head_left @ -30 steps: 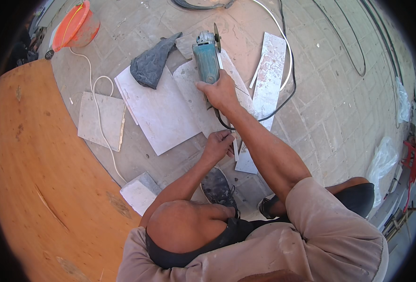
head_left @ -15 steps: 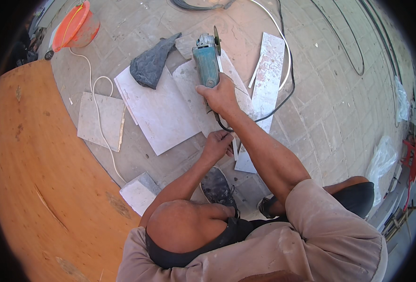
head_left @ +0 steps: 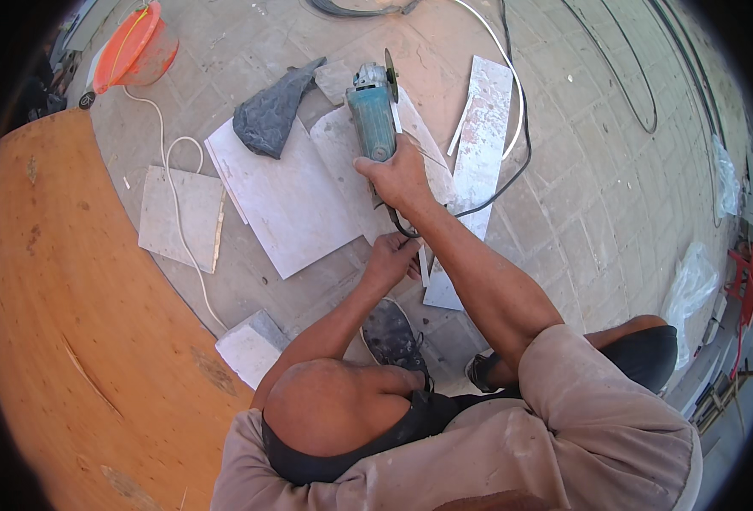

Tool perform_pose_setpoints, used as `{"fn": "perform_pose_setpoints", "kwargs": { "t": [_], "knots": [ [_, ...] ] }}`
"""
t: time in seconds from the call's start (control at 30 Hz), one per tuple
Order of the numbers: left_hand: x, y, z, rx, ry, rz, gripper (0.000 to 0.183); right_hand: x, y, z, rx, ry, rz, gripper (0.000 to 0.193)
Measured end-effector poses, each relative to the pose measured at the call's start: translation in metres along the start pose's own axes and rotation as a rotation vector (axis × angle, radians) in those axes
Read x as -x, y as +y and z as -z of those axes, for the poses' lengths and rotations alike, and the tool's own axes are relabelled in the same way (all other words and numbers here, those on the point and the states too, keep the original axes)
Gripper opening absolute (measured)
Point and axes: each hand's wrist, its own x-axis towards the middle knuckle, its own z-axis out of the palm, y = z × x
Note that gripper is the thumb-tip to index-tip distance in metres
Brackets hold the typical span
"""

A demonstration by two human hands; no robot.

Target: The person uses an angle grinder to cut a thin metal rod, first assembling the grinding disc onto the tool and then cutting the rod while it is held against a piece of wood on the ground.

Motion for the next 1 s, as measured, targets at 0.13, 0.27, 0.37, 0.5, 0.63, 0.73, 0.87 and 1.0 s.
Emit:
{"fn": "perform_pose_setpoints", "kwargs": {
  "t": [0.13,0.27,0.37,0.5,0.63,0.73,0.87,1.0],
  "knots": [
    [-0.001,0.000,0.000,0.015,0.000,-0.008,0.028,0.002,0.001,0.002,0.010,-0.015,0.001,0.069],
    [0.000,0.001,-0.001,0.005,0.012,0.002,0.024,0.006,-0.004,0.007,0.026,-0.077,-0.049,0.076],
    [-0.001,-0.002,0.000,0.005,0.008,-0.014,0.027,0.010,-0.005,0.008,0.019,-0.089,-0.065,0.076],
    [0.000,0.000,0.000,-0.022,-0.001,-0.025,0.020,0.016,-0.006,0.011,0.042,-0.091,-0.088,0.076],
    [0.000,-0.003,0.000,-0.024,0.024,-0.062,0.030,0.020,-0.004,0.011,0.033,-0.093,-0.109,0.076],
    [-0.001,-0.007,0.002,-0.069,0.036,-0.069,0.033,0.025,0.000,0.006,0.033,-0.055,-0.079,0.070],
    [0.001,-0.001,-0.002,-0.081,0.036,-0.079,0.038,0.029,0.003,0.008,0.038,-0.033,-0.068,0.068],
    [0.002,0.002,-0.004,-0.095,0.050,-0.104,0.038,0.035,-0.002,0.013,-0.009,-0.082,-0.135,0.072]
  ]
}}
